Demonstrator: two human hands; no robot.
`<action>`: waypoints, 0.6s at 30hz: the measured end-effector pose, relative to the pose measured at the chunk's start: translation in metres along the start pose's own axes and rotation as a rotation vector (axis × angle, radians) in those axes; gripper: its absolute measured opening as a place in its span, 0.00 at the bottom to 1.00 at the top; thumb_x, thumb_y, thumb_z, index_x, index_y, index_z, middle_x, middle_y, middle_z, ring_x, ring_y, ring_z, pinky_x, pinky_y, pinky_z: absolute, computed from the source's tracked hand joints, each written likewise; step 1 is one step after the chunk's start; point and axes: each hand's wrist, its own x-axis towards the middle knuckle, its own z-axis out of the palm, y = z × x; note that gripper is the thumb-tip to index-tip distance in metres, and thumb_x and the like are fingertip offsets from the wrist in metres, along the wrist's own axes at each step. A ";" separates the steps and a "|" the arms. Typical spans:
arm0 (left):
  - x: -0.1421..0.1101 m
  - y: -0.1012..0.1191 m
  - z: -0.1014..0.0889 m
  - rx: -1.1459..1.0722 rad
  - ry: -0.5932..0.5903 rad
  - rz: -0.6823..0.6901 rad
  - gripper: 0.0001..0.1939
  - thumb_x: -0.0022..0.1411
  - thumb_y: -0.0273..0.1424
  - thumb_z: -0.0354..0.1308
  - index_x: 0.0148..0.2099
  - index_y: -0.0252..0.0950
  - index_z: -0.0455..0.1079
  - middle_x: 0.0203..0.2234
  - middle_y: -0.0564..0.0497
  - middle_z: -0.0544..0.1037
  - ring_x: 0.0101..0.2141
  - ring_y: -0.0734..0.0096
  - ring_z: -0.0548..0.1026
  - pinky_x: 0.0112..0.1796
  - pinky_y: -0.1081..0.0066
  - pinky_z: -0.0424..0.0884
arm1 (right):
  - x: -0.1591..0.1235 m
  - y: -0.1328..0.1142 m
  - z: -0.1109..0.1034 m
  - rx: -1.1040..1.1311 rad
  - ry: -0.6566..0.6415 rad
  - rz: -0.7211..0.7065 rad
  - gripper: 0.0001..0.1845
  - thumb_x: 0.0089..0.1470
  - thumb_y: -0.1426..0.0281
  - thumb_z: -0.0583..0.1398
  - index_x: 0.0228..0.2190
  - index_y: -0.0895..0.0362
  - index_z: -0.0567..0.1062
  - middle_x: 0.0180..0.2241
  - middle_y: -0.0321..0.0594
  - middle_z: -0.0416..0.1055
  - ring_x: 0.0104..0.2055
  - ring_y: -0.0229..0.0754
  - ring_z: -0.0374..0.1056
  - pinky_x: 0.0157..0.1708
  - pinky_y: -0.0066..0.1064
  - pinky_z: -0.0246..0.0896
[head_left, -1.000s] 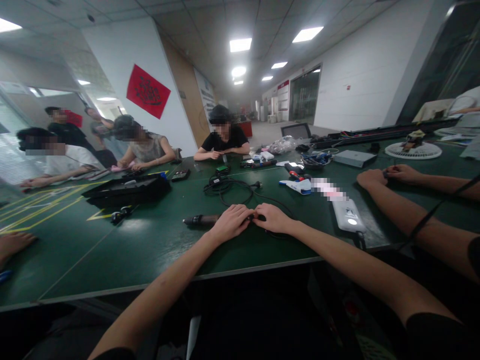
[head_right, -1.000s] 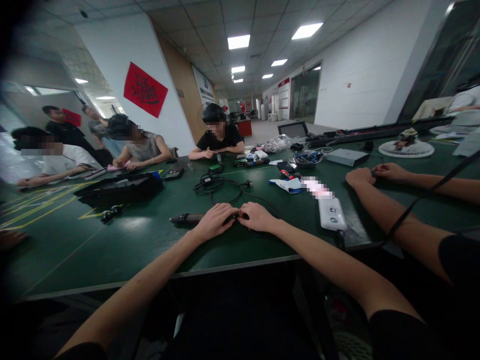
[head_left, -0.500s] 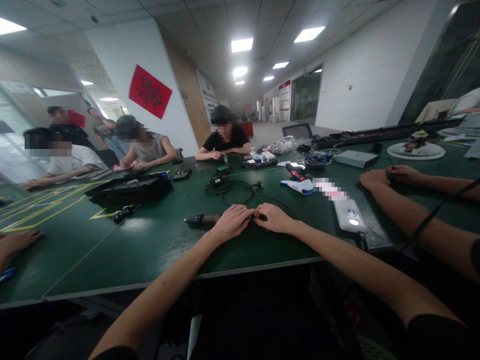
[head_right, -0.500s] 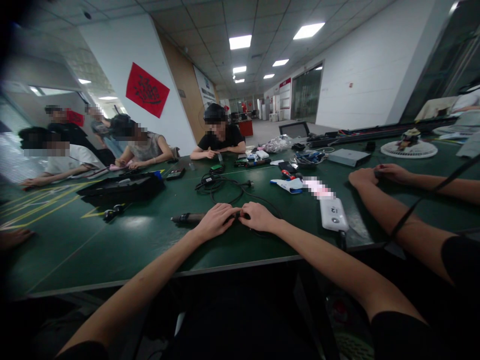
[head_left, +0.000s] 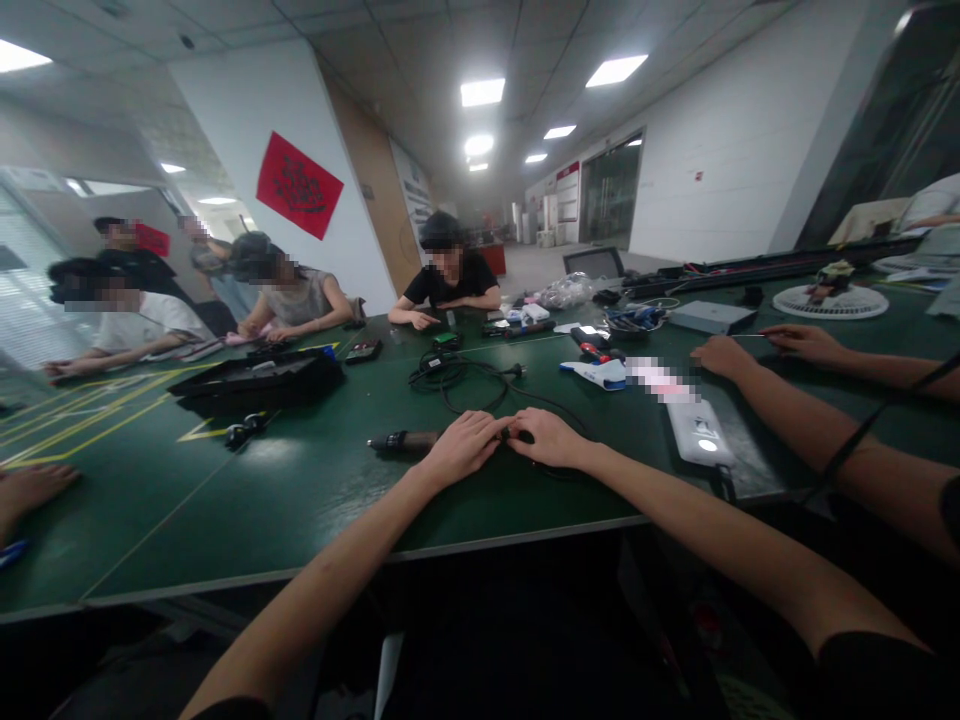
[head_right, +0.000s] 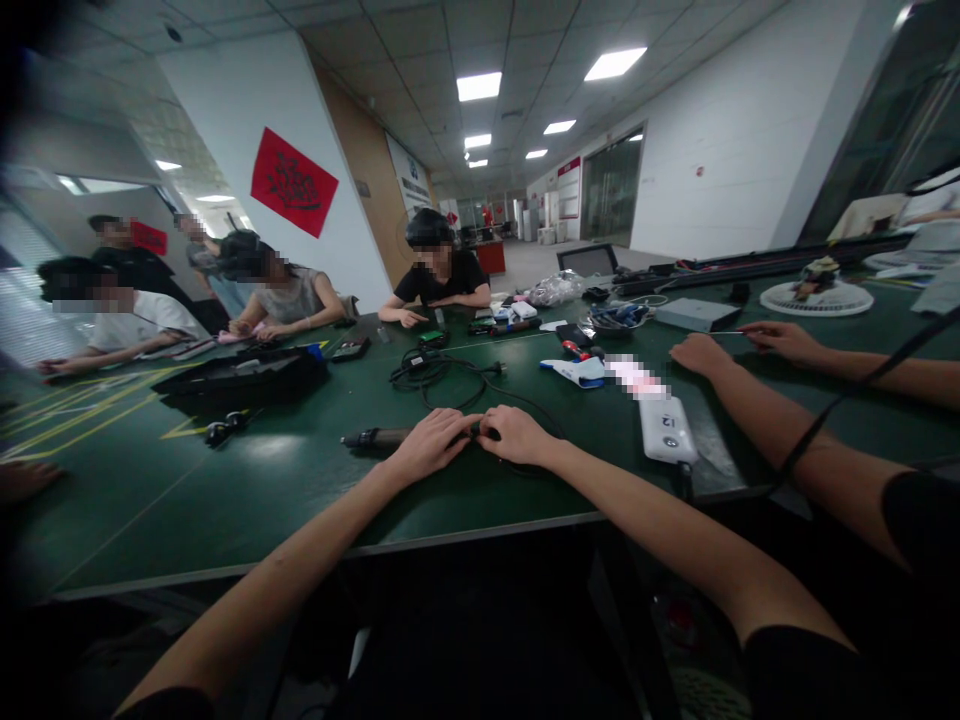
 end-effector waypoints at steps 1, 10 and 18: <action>0.000 0.000 0.001 0.012 0.008 -0.015 0.27 0.75 0.31 0.51 0.73 0.40 0.55 0.50 0.45 0.76 0.52 0.58 0.73 0.54 0.57 0.70 | 0.000 0.000 -0.001 0.000 -0.004 -0.001 0.06 0.63 0.69 0.64 0.33 0.57 0.78 0.39 0.42 0.76 0.43 0.45 0.70 0.46 0.35 0.62; 0.002 0.001 -0.001 0.024 -0.006 -0.014 0.30 0.75 0.31 0.51 0.75 0.40 0.51 0.47 0.45 0.77 0.52 0.58 0.73 0.55 0.56 0.69 | 0.000 -0.005 -0.004 0.007 -0.006 0.021 0.08 0.64 0.68 0.64 0.31 0.57 0.77 0.38 0.42 0.76 0.41 0.44 0.69 0.43 0.34 0.61; 0.003 0.001 -0.002 0.032 -0.023 0.034 0.32 0.75 0.29 0.51 0.76 0.41 0.48 0.49 0.46 0.76 0.54 0.58 0.72 0.56 0.57 0.68 | 0.000 -0.003 -0.003 0.007 -0.003 0.012 0.07 0.63 0.68 0.64 0.33 0.57 0.78 0.39 0.43 0.76 0.43 0.45 0.70 0.45 0.35 0.62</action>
